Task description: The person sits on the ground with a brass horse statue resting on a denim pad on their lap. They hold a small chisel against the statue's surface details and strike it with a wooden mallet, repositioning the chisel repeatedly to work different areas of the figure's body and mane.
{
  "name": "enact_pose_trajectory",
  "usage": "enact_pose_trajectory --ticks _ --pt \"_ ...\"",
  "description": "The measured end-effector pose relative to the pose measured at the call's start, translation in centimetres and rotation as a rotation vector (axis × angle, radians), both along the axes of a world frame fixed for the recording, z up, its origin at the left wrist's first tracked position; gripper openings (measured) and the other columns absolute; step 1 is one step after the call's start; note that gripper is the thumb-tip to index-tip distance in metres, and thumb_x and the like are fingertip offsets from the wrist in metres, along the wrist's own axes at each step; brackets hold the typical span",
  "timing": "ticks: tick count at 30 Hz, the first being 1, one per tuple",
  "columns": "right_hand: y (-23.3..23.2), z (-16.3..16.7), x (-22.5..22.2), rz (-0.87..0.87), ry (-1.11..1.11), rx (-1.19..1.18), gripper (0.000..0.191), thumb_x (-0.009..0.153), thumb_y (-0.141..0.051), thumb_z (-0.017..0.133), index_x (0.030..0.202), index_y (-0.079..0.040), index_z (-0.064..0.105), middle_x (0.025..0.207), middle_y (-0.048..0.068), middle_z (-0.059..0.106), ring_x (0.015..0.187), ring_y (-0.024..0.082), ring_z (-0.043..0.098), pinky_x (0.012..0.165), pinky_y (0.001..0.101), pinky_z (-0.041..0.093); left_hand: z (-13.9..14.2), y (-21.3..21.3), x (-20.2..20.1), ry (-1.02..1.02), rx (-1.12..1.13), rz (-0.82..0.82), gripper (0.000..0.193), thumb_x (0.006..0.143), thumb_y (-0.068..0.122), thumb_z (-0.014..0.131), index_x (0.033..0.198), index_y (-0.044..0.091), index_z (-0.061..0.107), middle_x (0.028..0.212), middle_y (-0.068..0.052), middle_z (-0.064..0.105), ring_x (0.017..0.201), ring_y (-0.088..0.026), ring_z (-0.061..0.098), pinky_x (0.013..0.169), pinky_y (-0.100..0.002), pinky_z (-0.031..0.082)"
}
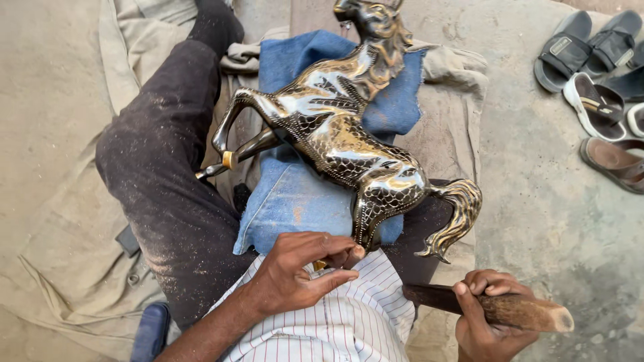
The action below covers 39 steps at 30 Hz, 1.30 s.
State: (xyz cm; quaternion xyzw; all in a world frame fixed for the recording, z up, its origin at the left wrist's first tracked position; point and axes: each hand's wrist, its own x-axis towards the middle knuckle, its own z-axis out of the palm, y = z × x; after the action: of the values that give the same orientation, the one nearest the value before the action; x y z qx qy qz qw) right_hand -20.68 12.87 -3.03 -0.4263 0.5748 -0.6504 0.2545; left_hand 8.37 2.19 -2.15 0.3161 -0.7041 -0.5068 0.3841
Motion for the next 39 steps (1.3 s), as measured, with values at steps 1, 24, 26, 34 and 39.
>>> enact_pose_trajectory --ticks 1,24,26,34,39 --pt "0.1 -0.2 0.0 -0.019 -0.009 -0.008 0.037 0.085 0.027 0.069 0.104 -0.001 0.052 0.092 0.014 0.06 0.088 0.018 0.06 0.079 0.0338 0.055 -0.1 0.0 -0.2 0.02 0.023 -0.004 0.043 0.084 0.013 0.088 0.122 0.003 0.07 0.096 -0.008 0.079 0.08 -0.013 0.076 0.07 -0.026 0.065" --pt "-1.8 -1.1 -0.7 0.0 0.042 0.257 0.029 0.089 0.01 0.078 0.108 -0.001 0.058 0.097 0.007 0.066 0.091 0.01 0.063 0.087 0.0269 0.054 0.3 0.2 -1.2 0.014 0.256 0.047 0.042 0.086 0.004 0.085 0.123 -0.006 0.067 0.101 -0.016 0.078 0.09 -0.018 0.08 0.076 -0.029 0.07" --pt "-1.9 -1.1 -0.8 0.001 0.035 0.252 0.028 0.09 0.01 0.078 0.107 0.0 0.059 0.097 0.007 0.066 0.091 0.01 0.063 0.088 0.0272 0.054 0.0 0.3 -1.2 0.126 0.309 0.052 0.046 0.087 0.004 0.083 0.127 -0.007 0.062 0.105 -0.016 0.075 0.094 -0.018 0.078 0.079 -0.03 0.07" --pt "-2.3 -0.8 -1.0 0.011 -0.033 0.193 0.024 0.093 0.015 0.077 0.102 0.002 0.058 0.1 0.009 0.065 0.094 0.012 0.063 0.087 0.027 0.054 -1.4 0.2 -0.6 0.229 0.566 0.065 0.041 0.09 0.007 0.083 0.122 -0.009 0.062 0.09 -0.014 0.073 0.093 -0.018 0.078 0.082 -0.031 0.068" --pt "-2.5 -0.3 -1.0 0.016 -0.034 0.202 0.025 0.095 0.018 0.076 0.102 0.003 0.058 0.101 0.012 0.064 0.096 0.014 0.063 0.09 0.0286 0.054 -0.7 -0.8 -0.4 0.28 0.685 0.073 0.044 0.089 0.008 0.083 0.123 -0.009 0.062 0.094 -0.015 0.075 0.091 -0.018 0.077 0.083 -0.031 0.067"
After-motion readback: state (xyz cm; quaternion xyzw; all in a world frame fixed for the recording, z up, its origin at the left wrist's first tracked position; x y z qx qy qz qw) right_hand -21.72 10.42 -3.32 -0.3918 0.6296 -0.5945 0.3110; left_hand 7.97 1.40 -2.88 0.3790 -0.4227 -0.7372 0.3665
